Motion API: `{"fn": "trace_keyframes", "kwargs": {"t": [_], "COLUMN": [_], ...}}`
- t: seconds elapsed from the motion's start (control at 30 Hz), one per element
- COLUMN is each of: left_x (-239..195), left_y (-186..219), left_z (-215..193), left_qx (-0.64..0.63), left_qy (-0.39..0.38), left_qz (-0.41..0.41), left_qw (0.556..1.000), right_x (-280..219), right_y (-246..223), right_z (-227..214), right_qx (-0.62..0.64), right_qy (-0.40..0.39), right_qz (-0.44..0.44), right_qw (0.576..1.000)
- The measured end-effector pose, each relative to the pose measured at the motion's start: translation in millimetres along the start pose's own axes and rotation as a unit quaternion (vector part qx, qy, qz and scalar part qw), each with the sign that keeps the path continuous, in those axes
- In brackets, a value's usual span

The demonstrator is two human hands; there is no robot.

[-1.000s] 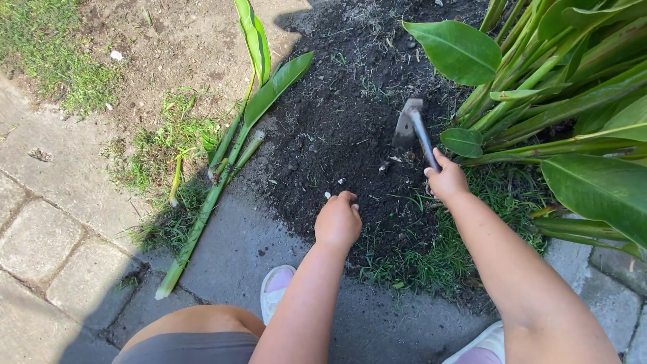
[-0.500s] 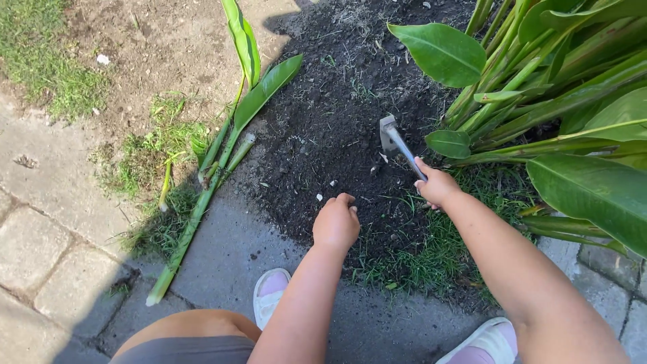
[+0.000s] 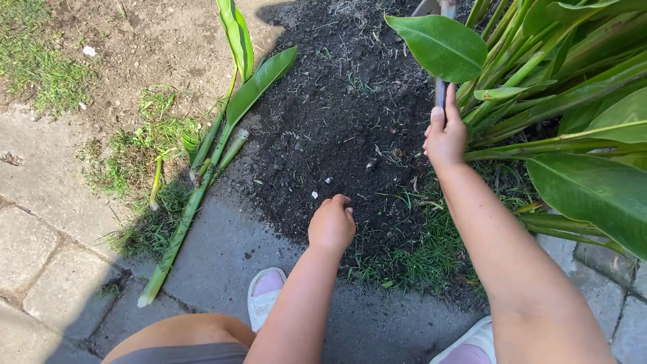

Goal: The person weeds a garden bed by loosening the soil with a hand hoe and pulling out weeds and roots by hand.

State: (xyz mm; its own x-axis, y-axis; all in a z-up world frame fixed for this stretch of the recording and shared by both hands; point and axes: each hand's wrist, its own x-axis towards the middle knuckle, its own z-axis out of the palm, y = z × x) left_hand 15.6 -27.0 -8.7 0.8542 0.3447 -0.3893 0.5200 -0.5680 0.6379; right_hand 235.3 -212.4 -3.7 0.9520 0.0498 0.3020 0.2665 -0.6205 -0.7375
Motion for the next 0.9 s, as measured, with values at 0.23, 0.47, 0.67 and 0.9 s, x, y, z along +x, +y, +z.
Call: {"fn": "trace_keyframes", "kwargs": {"t": [0.23, 0.47, 0.67, 0.9], "left_x": [7.4, 0.6, -0.3, 0.3], "left_y": [3.3, 9.0, 4.0, 7.3], "left_z": [-4.7, 1.4, 2.8, -0.3], "left_qx": [-0.009, -0.032, -0.017, -0.025], "left_qy": [0.013, 0.014, 0.003, 0.009], "left_qz": [0.029, 0.029, 0.015, 0.014], "left_qw": [0.999, 0.999, 1.000, 1.000], "right_x": [-73.1, -63.4, -18.3, -61.6], "right_y": [32.7, 35.9, 24.8, 35.6], "right_z": [-0.1, 3.2, 4.3, 13.5], "right_qx": [-0.178, -0.168, -0.078, -0.206], "right_qy": [-0.292, -0.264, -0.162, 0.096], "right_qz": [0.299, 0.282, 0.222, -0.231], "right_qw": [0.891, 0.907, 0.958, 0.946]}}
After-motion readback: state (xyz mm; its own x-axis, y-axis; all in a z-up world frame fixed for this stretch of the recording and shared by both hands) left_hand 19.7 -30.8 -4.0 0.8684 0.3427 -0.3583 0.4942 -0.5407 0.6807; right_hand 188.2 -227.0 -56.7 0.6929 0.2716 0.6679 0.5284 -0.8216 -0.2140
